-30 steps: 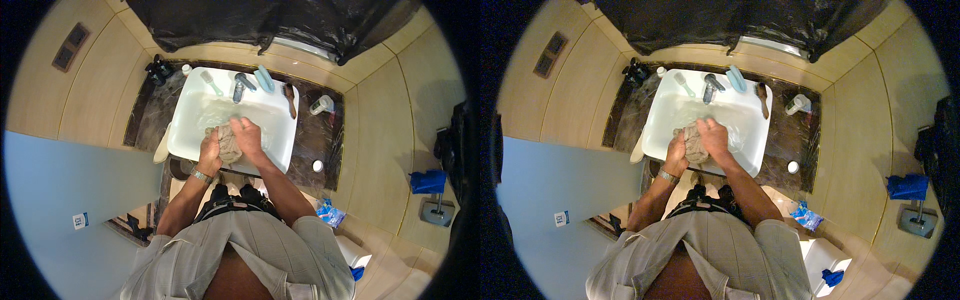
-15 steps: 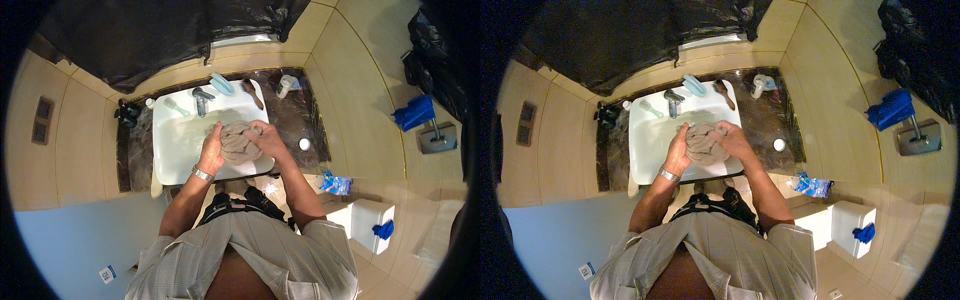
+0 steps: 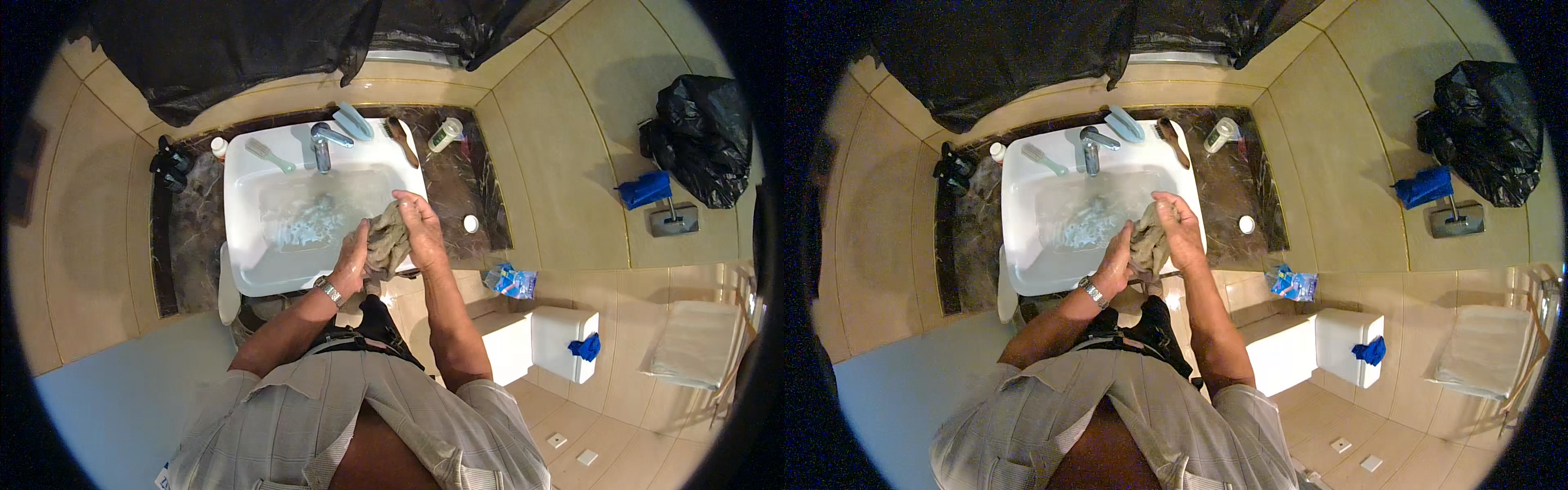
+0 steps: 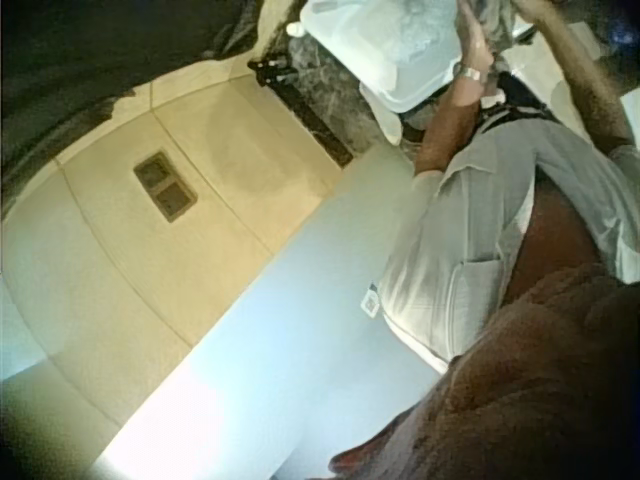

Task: The person washes a cloth in a bathroom sink. They apply liquid from a small bottle, rub the cloth by hand, rinse it under running water, and wring it out repeatedly.

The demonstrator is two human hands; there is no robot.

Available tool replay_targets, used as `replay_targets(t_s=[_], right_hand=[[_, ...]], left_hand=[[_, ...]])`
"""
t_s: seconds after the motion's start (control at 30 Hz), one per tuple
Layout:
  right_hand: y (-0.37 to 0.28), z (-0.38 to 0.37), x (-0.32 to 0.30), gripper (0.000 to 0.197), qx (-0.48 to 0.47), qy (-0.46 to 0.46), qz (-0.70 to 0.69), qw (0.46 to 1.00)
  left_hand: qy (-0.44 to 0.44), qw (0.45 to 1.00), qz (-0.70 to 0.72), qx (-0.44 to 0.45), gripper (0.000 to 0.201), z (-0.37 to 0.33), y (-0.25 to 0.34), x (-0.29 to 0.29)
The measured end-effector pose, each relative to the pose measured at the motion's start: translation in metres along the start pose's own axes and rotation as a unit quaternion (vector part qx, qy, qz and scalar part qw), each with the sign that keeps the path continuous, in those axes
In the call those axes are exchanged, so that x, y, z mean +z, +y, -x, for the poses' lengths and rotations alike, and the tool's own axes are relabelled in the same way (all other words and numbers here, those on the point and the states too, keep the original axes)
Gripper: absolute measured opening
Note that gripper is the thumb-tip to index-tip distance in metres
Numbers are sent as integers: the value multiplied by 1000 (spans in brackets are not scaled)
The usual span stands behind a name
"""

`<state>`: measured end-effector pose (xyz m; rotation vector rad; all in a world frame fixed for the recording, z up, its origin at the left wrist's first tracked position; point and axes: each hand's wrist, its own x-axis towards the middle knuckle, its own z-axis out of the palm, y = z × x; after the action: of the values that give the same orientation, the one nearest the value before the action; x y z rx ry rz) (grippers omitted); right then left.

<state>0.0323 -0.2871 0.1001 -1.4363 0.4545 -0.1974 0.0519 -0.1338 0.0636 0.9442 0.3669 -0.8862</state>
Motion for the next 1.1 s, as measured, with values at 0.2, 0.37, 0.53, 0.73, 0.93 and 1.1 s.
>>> replay_targets(t_s=[0.2, 0.37, 0.53, 0.73, 0.93, 1.1], right_hand=[[9, 8, -19, 21, -27, 106, -47, 993], [-4, 33, -11, 20, -70, 85, 48, 993], [42, 90, 18, 17, -181, 10, 217, 959], [44, 140, 17, 20, -253, -25, 331, 909], [86, 61, -38, 34, -128, 159, 375, 904], [64, 105, -15, 32, -194, 112, 316, 922]], left_hand=[[99, 906, -366, 188, 88, -16, -49, -52], [-64, 991, -74, -95, 100, 36, -13, -21], [-239, 965, 104, 8, 91, -28, -64, -40], [-271, 934, -5, 233, 54, -30, -114, -43], [85, 989, 120, 19, 42, -18, -121, 18], [-10, 990, 129, 64, 44, -40, -121, -8]])
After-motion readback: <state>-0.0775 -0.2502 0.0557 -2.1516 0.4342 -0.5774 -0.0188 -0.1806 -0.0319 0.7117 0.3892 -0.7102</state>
